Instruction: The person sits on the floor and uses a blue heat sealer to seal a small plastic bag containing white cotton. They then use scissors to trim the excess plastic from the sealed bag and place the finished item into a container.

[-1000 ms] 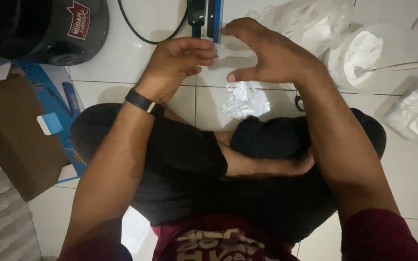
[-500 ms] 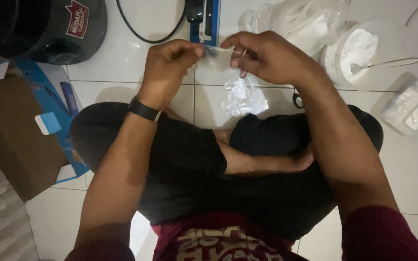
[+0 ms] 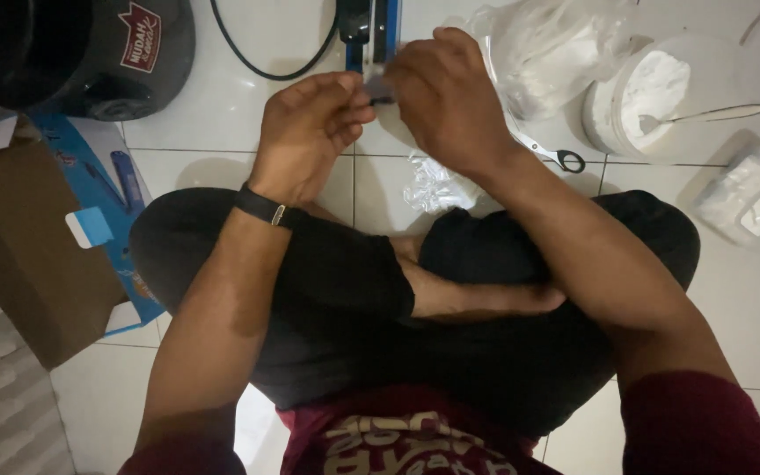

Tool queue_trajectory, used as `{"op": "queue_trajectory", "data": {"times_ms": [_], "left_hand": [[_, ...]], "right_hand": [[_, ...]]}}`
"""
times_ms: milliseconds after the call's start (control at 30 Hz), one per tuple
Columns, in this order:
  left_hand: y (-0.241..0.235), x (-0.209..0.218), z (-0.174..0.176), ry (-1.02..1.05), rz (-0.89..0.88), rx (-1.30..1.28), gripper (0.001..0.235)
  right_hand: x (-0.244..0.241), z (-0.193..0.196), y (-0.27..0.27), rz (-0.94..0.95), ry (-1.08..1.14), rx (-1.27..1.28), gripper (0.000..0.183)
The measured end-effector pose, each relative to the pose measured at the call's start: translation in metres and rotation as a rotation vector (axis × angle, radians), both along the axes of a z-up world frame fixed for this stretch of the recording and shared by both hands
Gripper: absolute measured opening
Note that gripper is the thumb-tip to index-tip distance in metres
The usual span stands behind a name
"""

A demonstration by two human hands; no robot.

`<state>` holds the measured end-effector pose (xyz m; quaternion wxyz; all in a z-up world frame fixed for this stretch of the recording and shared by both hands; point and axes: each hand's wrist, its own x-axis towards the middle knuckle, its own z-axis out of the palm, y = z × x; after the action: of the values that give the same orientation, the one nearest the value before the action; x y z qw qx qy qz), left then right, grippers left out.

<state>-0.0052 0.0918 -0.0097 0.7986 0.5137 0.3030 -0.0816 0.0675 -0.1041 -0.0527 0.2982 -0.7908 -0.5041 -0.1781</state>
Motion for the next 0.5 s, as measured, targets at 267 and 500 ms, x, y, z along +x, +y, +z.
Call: {"op": "queue_trajectory", "data": {"times_ms": [267,500], "left_hand": [[0.000,0.000,-0.006,0.001,-0.160,0.116,0.039],[-0.003,0.006,-0.017,-0.094,-0.196,0.333,0.022]], "right_hand": [[0.008,-0.005,-0.016,0.045,0.202,-0.032,0.020],[0.015,0.009,-0.022,0.112,0.378,0.012,0.014]]}}
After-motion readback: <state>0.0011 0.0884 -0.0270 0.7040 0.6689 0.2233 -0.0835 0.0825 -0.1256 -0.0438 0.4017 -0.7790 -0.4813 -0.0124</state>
